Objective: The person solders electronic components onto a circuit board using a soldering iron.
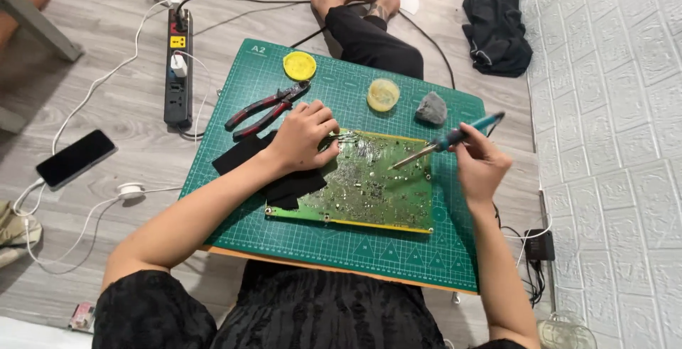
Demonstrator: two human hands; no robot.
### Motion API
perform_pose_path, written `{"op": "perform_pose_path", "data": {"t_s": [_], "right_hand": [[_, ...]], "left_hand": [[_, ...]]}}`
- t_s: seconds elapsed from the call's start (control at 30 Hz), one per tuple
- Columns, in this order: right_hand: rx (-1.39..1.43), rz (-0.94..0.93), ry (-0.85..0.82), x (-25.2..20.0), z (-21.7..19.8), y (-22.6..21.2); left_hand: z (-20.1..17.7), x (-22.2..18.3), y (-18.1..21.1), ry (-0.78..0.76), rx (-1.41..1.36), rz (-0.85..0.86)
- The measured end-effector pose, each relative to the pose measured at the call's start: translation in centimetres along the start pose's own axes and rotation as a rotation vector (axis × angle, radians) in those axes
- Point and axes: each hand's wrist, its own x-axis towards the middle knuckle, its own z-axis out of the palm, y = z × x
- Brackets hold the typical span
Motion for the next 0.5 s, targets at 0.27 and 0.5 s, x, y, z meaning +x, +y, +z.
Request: {"op": "perform_pose_path", "data": {"t_s": [0.27, 0.5], "right_hand": [[0.281, 0.183, -0.056, -0.2, 1.5, 1.5], [0.376, 0.26, 0.021, -0.1, 2.1, 0.3]], "left_hand": [[0.0, 0.0, -0.1, -0.023, 0.006, 0.004], [0.4, -0.1, -0.3, -0.028, 0.001, 0.014]]}}
